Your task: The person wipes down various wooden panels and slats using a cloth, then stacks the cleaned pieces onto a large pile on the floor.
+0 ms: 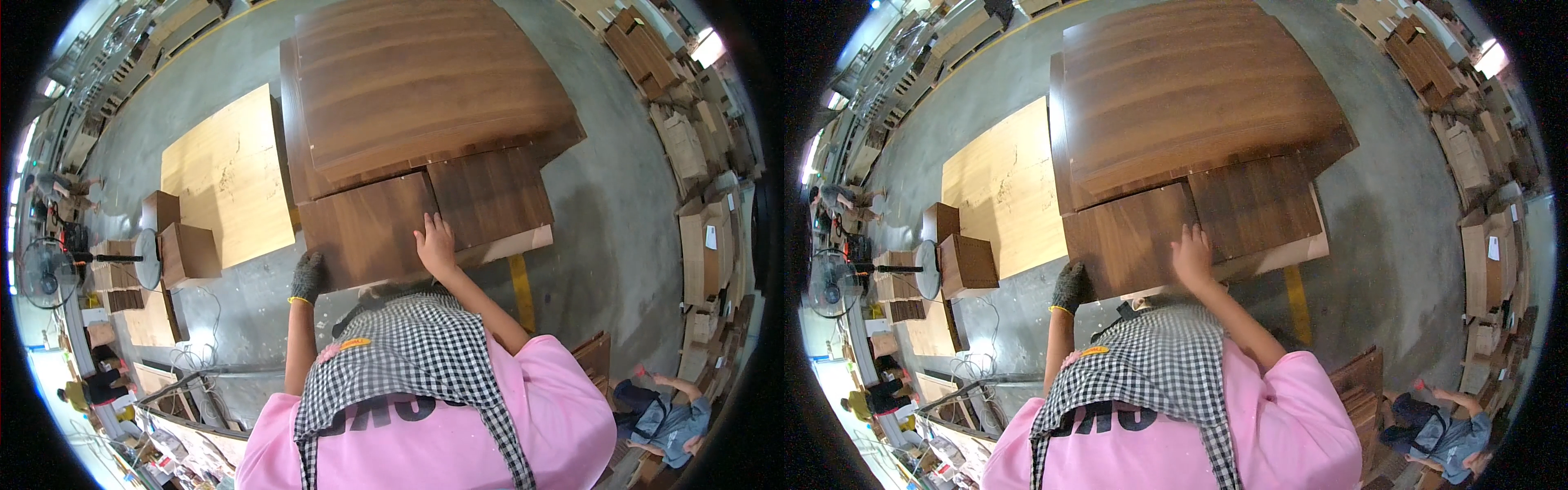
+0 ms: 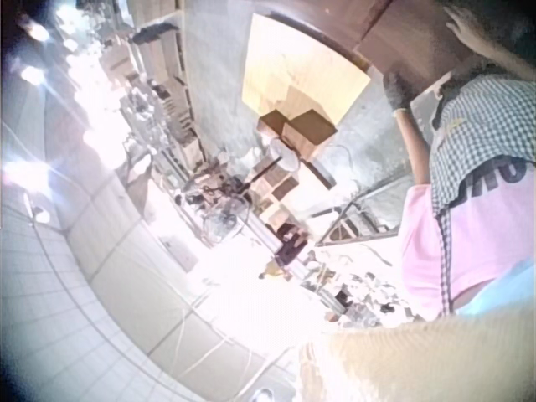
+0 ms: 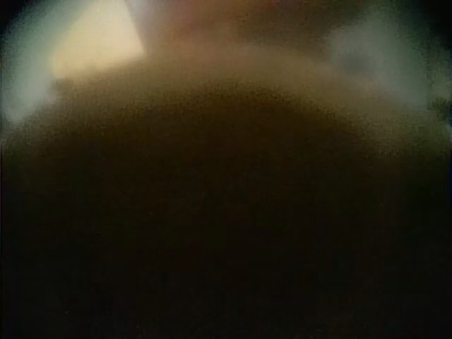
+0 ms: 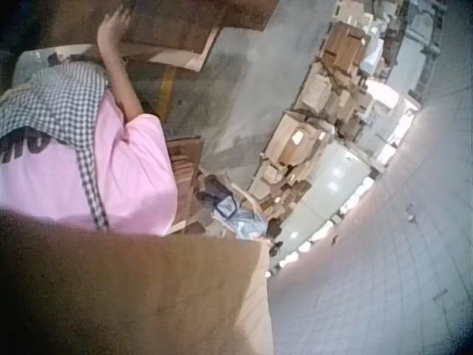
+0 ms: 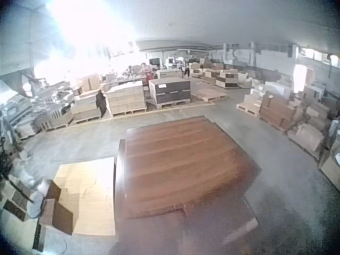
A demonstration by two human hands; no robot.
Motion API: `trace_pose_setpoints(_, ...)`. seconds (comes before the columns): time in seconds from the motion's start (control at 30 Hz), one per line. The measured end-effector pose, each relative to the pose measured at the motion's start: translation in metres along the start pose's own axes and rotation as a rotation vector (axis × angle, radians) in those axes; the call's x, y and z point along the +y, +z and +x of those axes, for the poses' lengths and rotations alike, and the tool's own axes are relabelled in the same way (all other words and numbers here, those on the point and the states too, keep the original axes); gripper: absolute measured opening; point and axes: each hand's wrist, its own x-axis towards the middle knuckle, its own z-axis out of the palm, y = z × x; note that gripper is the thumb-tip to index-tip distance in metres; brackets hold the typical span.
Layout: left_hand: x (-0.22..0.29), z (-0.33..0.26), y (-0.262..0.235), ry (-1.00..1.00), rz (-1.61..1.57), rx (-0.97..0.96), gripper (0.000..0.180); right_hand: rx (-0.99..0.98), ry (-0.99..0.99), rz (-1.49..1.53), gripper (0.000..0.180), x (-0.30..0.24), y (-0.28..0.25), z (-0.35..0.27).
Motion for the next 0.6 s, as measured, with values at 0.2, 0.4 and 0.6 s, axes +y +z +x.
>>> trace_pose_setpoints(0.2, 0.006, -0.028, 0.010, 0.014, -0.040, 0.004, 0.025, 0.040, 0.005, 0.091, 0.053, 0.008, 0.000, -0.001)
trace_pose_setpoints(0.4, 0.003, -0.012, 0.017, 0.115, -0.036, -0.036, 0.026, 0.056, 0.056, 0.205, 0.046, 0.001, -0.015, 0.016)
trace_pose_setpoints(0.6, 0.022, -0.013, 0.026, 0.163, 0.055, 0.024, 0.024, 0.142, -0.019, 0.367, 0.050, 0.009, -0.042, 0.021)
